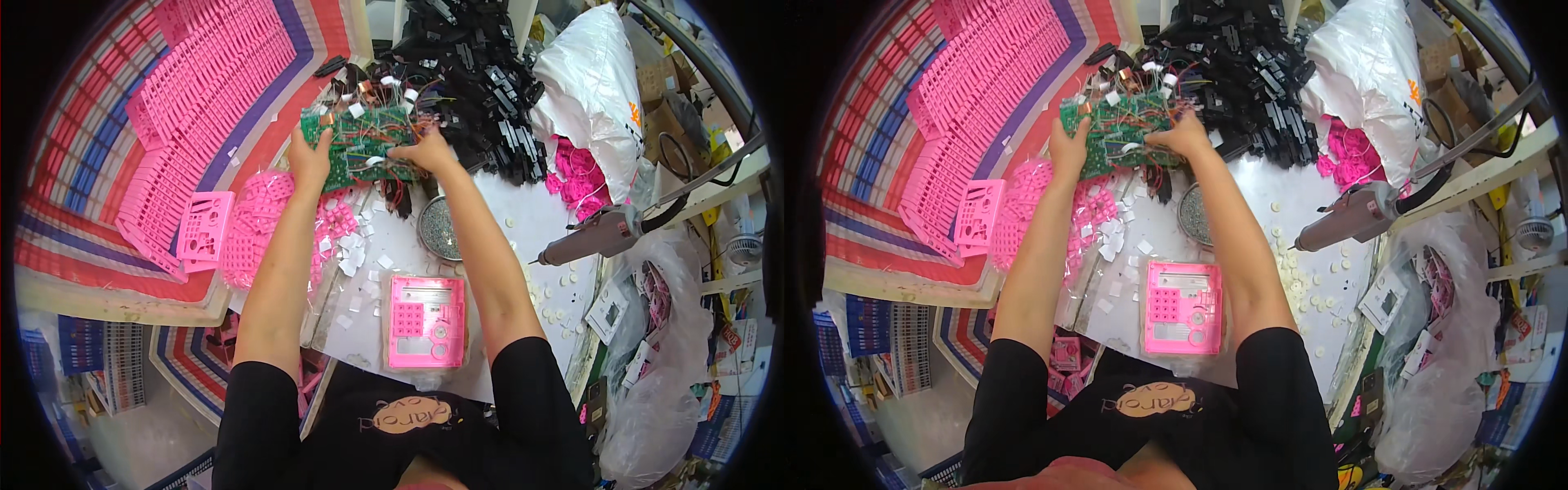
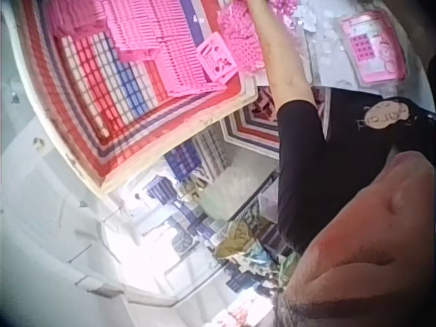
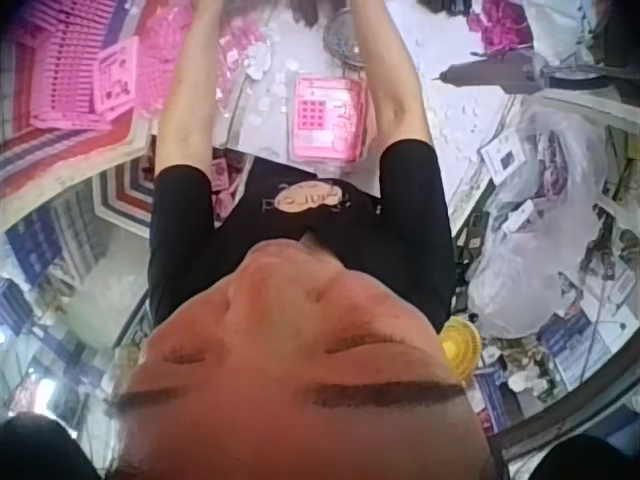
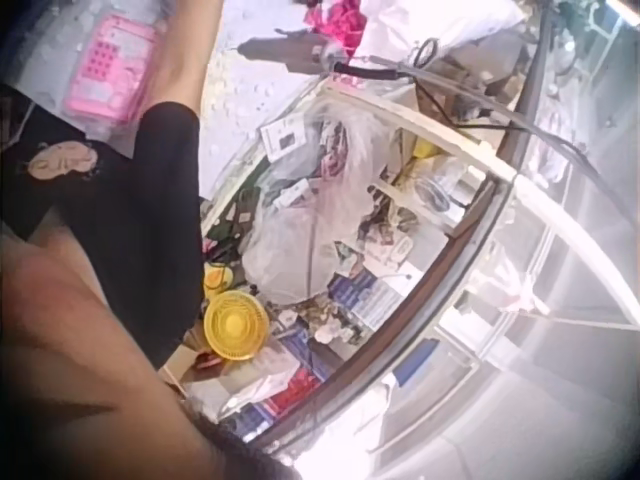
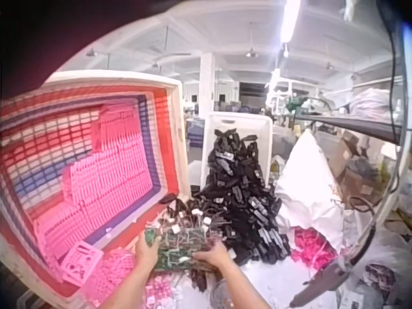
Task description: Assembling a pink toy piggy bank by installing electronic components and plastic parts.
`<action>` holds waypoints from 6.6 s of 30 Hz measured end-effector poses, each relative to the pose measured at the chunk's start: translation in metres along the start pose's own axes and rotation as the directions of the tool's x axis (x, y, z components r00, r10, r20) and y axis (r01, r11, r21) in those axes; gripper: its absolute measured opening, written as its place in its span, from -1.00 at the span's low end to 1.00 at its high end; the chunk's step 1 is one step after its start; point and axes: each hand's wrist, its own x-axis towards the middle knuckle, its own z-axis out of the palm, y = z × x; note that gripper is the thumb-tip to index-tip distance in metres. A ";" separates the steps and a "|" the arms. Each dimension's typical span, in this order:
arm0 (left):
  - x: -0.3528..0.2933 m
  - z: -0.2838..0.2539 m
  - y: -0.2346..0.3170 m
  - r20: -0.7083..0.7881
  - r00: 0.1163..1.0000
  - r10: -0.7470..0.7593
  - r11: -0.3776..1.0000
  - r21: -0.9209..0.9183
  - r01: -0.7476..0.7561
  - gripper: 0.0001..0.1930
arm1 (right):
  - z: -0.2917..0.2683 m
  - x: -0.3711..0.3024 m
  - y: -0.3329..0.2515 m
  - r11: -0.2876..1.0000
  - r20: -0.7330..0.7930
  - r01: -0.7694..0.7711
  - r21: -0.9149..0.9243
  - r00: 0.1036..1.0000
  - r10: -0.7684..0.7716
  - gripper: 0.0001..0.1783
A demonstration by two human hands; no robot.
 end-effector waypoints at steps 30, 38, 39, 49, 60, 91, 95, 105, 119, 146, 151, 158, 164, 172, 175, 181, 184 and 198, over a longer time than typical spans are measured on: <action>-0.016 -0.009 0.001 0.042 0.999 0.010 0.999 0.030 -0.011 -0.60 | 0.049 0.093 -0.069 0.763 0.634 0.466 -0.449 0.768 -0.096 -0.28; -0.016 0.003 0.011 -0.043 0.987 -0.158 0.917 0.363 0.163 -0.62 | 0.067 0.078 -0.078 0.631 0.506 0.408 -0.660 0.862 -0.029 -0.27; -0.018 0.007 0.014 -0.050 0.986 -0.157 0.897 0.410 0.164 -0.62 | 0.069 0.077 -0.080 0.604 0.491 0.402 -0.688 0.871 -0.021 -0.28; 0.013 -0.017 -0.042 0.449 0.846 -0.288 0.942 -0.029 0.335 -0.10 | 0.049 0.056 -0.098 0.597 0.454 0.308 -0.741 0.885 0.106 0.22; -0.012 0.008 0.015 0.160 0.913 -0.376 0.744 0.640 0.194 -0.43 | 0.075 0.004 -0.076 0.454 0.288 0.217 -0.864 0.953 0.093 0.36; -0.081 -0.146 0.103 0.431 0.875 -0.218 0.852 -0.354 0.386 -0.46 | -0.055 -0.247 -0.116 0.977 0.090 0.210 0.033 0.973 -0.212 -0.79; -0.125 -0.150 0.158 0.476 0.868 -0.143 0.750 -0.519 0.409 -0.44 | -0.052 -0.260 -0.113 0.938 0.146 0.069 0.339 0.981 -0.126 -0.78; -0.203 -0.129 0.159 0.590 0.807 -0.024 0.650 -0.604 0.461 -0.52 | -0.049 -0.273 -0.111 0.781 0.428 -0.239 0.578 0.903 -0.041 -0.79; -0.225 -0.120 0.133 0.983 0.148 0.112 -0.002 -0.149 0.989 -0.60 | -0.081 -0.240 -0.117 0.789 0.323 0.533 0.305 0.722 -0.612 -0.67; -0.261 -0.118 0.132 0.587 0.804 -0.096 0.717 -0.519 0.465 -0.82 | -0.041 -0.320 -0.105 0.696 -0.219 0.237 0.678 0.969 -0.117 -0.66; -0.263 -0.118 0.127 0.608 0.793 -0.042 0.702 -0.547 0.456 -0.75 | -0.051 -0.307 -0.089 0.733 0.022 -0.030 0.679 1.000 0.021 -0.61; -0.264 -0.108 0.129 0.734 0.672 0.100 0.367 -0.655 0.660 -0.58 | -0.011 -0.321 -0.086 0.246 0.512 -0.519 0.819 0.854 0.098 -0.55; -0.249 -0.137 0.121 0.509 0.855 0.098 0.702 -0.644 0.303 -0.65 | -0.059 -0.368 -0.077 0.555 -0.026 -0.077 0.828 0.984 0.176 -0.56; -0.251 -0.194 0.137 0.765 0.644 -0.034 0.771 -0.390 0.504 -0.67 | -0.168 -0.473 -0.063 0.847 0.181 -0.436 0.305 0.900 0.398 -0.42; -0.255 -0.170 0.146 0.873 0.380 0.307 0.862 -0.424 0.278 -0.87 | -0.193 -0.453 -0.085 0.965 0.178 -0.244 0.095 0.958 0.225 -0.13; -0.270 -0.144 0.159 0.894 0.270 0.357 0.882 -0.418 0.219 -0.85 | -0.114 -0.359 -0.109 0.977 0.747 0.194 0.090 0.636 -0.195 0.10; -0.272 -0.149 0.153 0.922 0.271 0.277 0.918 -0.337 0.207 -0.84 | -0.090 -0.338 -0.111 0.944 0.725 0.202 0.262 0.603 -0.331 -0.04; -0.286 -0.158 0.123 0.966 0.256 -0.045 0.564 -0.187 0.804 -0.78 | -0.093 -0.320 -0.098 0.889 0.813 -0.378 0.259 0.582 0.011 -0.68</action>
